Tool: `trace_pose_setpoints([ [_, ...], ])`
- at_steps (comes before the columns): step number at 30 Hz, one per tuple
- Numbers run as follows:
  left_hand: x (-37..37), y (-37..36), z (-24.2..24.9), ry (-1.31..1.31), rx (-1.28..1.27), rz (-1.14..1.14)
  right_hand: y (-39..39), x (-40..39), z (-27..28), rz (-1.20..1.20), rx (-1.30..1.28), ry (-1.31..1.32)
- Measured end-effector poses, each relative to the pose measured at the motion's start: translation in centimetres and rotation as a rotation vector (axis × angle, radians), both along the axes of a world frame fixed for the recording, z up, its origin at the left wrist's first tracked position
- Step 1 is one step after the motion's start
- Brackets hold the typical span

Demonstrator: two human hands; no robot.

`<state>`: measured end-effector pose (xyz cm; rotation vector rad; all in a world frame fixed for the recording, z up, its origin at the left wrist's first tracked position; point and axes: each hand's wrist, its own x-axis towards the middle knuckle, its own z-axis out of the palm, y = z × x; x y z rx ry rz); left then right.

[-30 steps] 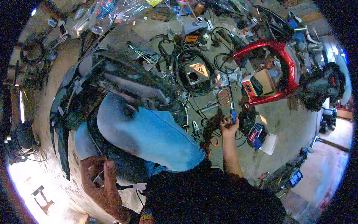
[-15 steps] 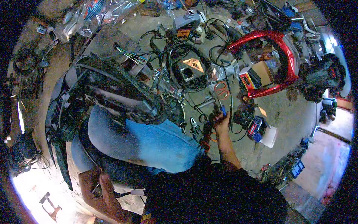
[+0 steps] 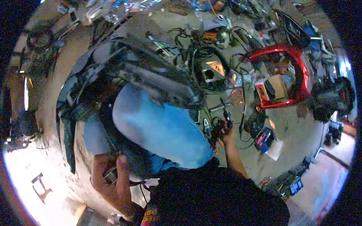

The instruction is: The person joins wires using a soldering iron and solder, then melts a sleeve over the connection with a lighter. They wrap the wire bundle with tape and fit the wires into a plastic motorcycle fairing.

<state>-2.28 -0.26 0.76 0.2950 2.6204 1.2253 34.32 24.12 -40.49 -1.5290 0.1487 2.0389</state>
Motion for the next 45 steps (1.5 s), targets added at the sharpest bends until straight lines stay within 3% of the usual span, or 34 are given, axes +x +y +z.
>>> trace_pose_setpoints([
  [4, 0.1, 0.3, 0.0, 0.024, 0.069, 0.010, 0.7, -1.7, 4.1, 0.037, 0.089, -0.236],
  [7, 0.2, 0.1, -0.3, 0.000, 0.085, -0.001, -0.9, -9.7, 15.9, 0.136, 0.347, -0.286],
  [9, 0.2, -0.3, 0.0, -0.099, 0.043, 0.027, -0.5, -11.8, 20.5, 0.203, 0.506, -0.242],
  [13, 0.1, -2.0, 0.3, -0.036, 0.097, -0.074, -2.2, -18.5, 31.8, 0.215, 0.832, -0.049],
  [16, 0.8, -3.8, -0.6, -0.017, 0.177, 0.124, -4.1, -19.0, 35.4, 0.304, 1.088, 0.204],
  [19, 1.1, -6.0, -1.9, 0.018, 0.389, 0.246, -5.9, -18.6, 36.5, 0.598, 1.349, 0.381],
  [22, 1.2, -7.2, -2.6, 0.000, 0.559, 0.260, -6.9, -21.3, 39.1, 1.123, 1.716, 0.127],
  [24, 1.6, -7.0, -2.5, -0.030, 0.646, 0.257, -8.5, -23.9, 40.9, 1.302, 1.877, -0.027],
  [25, 2.0, -7.2, -1.8, -0.057, 0.559, 0.191, -9.6, -24.7, 41.0, 1.292, 1.846, -0.055],
  [26, 2.8, -7.1, -2.0, -0.126, 0.658, 0.222, -10.7, -25.3, 40.9, 1.280, 1.814, -0.082],
  [28, 3.9, -6.7, -3.1, -0.023, 0.421, 0.070, -12.1, -26.4, 41.0, 1.284, 1.757, -0.149],
  [31, 3.4, -4.1, -1.7, 0.173, 0.301, -0.066, -12.9, -27.5, 40.7, 1.253, 1.669, -0.231],
  [34, 3.0, -2.9, -1.5, 0.170, 0.306, -0.057, -12.9, -28.1, 41.1, 1.272, 1.651, -0.262],
  [45, 4.1, -2.6, -2.4, -0.255, 0.360, -0.104, -13.6, -29.5, 42.3, 1.405, 1.496, -0.450],
])
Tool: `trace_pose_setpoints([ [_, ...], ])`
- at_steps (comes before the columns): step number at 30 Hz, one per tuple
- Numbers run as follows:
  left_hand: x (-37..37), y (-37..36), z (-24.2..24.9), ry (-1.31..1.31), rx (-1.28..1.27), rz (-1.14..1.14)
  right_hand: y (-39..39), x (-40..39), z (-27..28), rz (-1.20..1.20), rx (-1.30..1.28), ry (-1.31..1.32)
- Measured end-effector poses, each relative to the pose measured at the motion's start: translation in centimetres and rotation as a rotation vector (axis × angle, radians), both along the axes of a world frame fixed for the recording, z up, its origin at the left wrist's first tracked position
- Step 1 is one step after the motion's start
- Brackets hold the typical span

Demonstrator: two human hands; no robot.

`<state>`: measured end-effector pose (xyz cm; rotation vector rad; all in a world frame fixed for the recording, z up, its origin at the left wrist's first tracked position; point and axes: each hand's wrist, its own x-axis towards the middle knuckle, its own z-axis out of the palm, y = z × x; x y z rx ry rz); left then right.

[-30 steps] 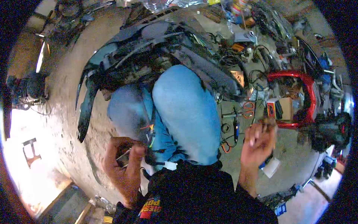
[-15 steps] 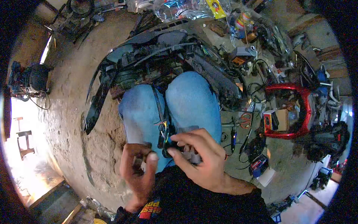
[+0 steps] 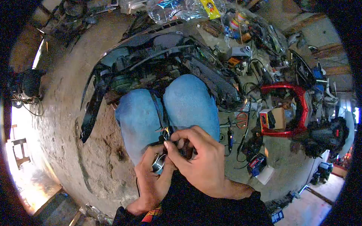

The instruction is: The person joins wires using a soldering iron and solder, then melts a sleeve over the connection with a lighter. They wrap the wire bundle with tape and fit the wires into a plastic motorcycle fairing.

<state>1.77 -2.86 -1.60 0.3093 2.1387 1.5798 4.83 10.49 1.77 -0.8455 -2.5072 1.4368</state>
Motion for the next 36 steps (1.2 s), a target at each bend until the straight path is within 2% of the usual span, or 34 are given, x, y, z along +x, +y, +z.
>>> trace_pose_setpoints([
  [7, -0.3, 0.5, -0.4, -0.064, 0.071, -0.008, 0.0, 0.7, -0.3, -0.144, -0.198, -0.086],
  [12, -0.1, 0.5, -1.6, -0.331, 0.230, -0.033, -0.3, 0.8, -0.6, -0.206, -0.199, -0.077],
  [16, -0.7, 0.6, -1.9, -0.371, 0.289, -0.080, -0.8, 0.6, -0.5, -0.234, -0.145, -0.046],
  [19, -0.8, 0.8, -2.1, -0.351, 0.301, -0.091, -0.9, 0.4, -0.2, -0.285, -0.196, -0.106],
  [22, -0.9, 0.9, -2.4, -0.343, 0.311, -0.116, -1.0, 0.8, -0.9, -0.248, -0.052, -0.080],
  [28, -0.7, 1.5, -3.2, -0.410, 0.322, -0.141, -1.1, 0.1, 1.2, -0.223, 0.068, -0.247],
  [33, -0.8, 2.1, -3.2, -0.495, 0.332, -0.171, -1.0, 0.2, 0.7, -0.252, 0.141, -0.174],
  [36, 0.1, 2.5, -4.1, -0.496, 0.426, -0.165, -1.3, -0.1, 0.8, -0.253, 0.230, -0.144],
])
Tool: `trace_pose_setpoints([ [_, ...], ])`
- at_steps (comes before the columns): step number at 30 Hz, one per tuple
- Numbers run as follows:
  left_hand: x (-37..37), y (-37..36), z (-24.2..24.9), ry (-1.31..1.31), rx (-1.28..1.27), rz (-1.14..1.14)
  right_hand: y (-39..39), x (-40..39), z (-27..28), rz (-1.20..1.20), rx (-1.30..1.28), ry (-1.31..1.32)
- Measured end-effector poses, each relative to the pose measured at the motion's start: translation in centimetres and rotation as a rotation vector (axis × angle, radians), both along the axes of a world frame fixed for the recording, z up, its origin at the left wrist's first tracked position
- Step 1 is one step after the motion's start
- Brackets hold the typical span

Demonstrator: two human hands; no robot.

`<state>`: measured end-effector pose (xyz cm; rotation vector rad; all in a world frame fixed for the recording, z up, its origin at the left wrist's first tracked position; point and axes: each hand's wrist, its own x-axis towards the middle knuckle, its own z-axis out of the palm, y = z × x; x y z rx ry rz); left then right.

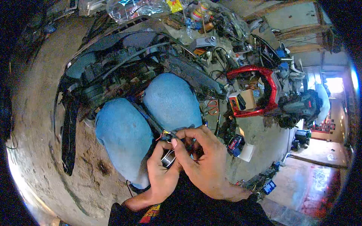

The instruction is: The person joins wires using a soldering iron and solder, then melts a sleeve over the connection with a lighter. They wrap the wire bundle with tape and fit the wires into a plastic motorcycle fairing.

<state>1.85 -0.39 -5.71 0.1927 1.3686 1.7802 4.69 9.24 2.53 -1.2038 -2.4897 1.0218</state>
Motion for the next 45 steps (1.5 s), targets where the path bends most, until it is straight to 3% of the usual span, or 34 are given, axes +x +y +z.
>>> trace_pose_setpoints([
  [6, 0.0, 0.6, 0.6, -0.026, 0.028, 0.083, -0.1, -0.2, -0.1, -0.005, 0.073, 0.008],
  [25, 0.5, 0.4, -0.1, -0.033, 0.056, 0.045, -0.6, -0.9, 0.2, 0.035, 0.211, -0.040],
  [45, 1.9, 0.6, -0.4, -0.067, 0.073, 0.089, -0.1, -1.0, 0.6, 0.075, 0.175, -0.045],
])
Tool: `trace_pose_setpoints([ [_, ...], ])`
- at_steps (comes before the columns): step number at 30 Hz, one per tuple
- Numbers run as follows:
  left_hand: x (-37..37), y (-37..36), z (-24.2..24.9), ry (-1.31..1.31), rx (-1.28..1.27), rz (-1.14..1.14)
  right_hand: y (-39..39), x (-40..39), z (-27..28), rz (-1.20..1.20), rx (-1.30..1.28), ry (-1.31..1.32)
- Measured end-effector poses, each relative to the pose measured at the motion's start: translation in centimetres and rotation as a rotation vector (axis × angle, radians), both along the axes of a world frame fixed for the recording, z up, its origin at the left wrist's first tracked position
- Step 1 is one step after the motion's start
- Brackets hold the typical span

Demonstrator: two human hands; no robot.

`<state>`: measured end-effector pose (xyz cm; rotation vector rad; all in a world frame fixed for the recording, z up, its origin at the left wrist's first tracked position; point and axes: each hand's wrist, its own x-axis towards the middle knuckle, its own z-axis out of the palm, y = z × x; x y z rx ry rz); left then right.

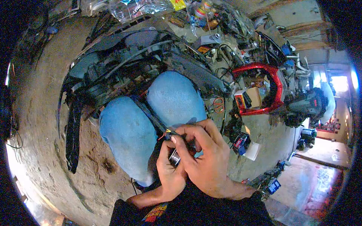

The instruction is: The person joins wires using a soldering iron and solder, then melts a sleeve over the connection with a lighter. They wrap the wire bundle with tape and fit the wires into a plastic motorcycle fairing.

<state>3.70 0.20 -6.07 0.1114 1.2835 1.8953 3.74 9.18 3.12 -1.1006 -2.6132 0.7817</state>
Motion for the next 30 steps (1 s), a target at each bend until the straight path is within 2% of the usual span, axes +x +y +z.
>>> trace_pose_setpoints([
  [13, 0.3, 0.4, 0.0, -0.004, 0.000, 0.031, 0.6, 0.4, -0.6, 0.103, 0.084, 0.075],
  [16, 0.4, 0.7, 0.2, -0.027, 0.003, 0.045, 0.3, -0.2, 0.9, 0.006, -0.055, -0.013],
  [20, 0.4, 0.7, 0.2, 0.016, -0.025, 0.043, 0.7, 0.6, -0.6, 0.064, -0.007, 0.102],
  [30, 0.3, 0.6, 0.4, 0.043, -0.057, 0.055, 1.5, 0.5, -1.0, 0.227, 0.112, 0.090],
])
